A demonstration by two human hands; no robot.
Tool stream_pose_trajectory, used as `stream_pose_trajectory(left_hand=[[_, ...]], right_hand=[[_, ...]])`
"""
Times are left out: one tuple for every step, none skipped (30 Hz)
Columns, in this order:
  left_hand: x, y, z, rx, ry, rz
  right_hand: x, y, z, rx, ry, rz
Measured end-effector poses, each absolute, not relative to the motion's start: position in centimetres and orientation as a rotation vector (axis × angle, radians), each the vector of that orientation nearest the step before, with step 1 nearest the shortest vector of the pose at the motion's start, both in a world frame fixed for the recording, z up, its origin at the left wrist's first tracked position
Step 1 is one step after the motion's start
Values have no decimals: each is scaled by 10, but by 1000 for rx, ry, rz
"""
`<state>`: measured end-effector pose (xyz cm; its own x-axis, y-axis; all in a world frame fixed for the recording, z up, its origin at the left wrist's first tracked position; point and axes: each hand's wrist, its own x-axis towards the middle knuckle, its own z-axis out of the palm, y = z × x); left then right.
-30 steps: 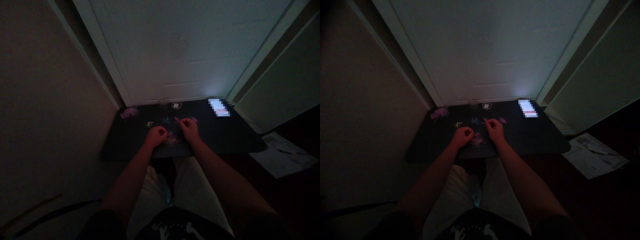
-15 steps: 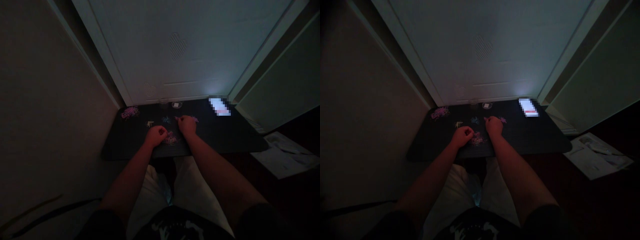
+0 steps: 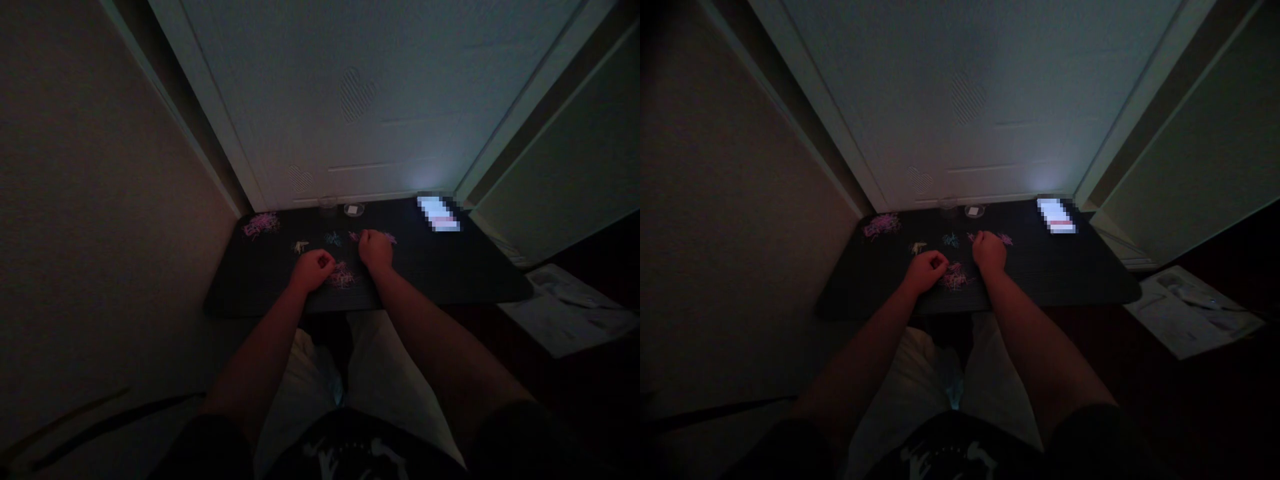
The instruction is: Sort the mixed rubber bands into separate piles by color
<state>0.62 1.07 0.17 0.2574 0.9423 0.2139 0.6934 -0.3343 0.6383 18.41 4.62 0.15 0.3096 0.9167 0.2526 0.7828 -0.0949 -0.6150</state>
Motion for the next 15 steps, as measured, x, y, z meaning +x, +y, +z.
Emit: stream_pose_trajectory(left_hand=[[6,11,2,2116,1487,804],[6,11,1,2114,1487,802],[6,11,2,2113,1485,798],[6,11,2,2113,1483,795],[6,11,2,2116,1483,791],[6,11,2,2119,1485,788],[6,11,2,2123,1487,784],[6,11,2,2127,1489,782],[6,11,2,2130,1488,781],[6,11,2,2131,1487,782],[6,12,1,2130,1486,785],[6,12,1,2130,1484,789],[6,12,2,2130,1480,794],[6,11,2,2132,1475,798],[7,11,2,2133,1471,801]], right_hand=[[184,46,1,-1890,-1497,264],[184,46,0,-1877,-1493,262],[184,45,0,-1872,-1498,248],[183,45,0,-1872,-1515,223],[182,44,0,-1876,-1548,196],[181,44,0,-1881,-1596,174],[180,43,1,-1886,-1651,164],[180,42,2,-1891,-1703,163],[179,42,3,-1895,-1743,163],[179,42,3,-1901,-1769,163],[179,42,4,-1907,-1781,161],[180,42,4,-1911,-1782,157],[180,42,3,-1913,-1775,152],[180,42,3,-1912,-1762,146],[180,42,3,-1911,-1741,139]])
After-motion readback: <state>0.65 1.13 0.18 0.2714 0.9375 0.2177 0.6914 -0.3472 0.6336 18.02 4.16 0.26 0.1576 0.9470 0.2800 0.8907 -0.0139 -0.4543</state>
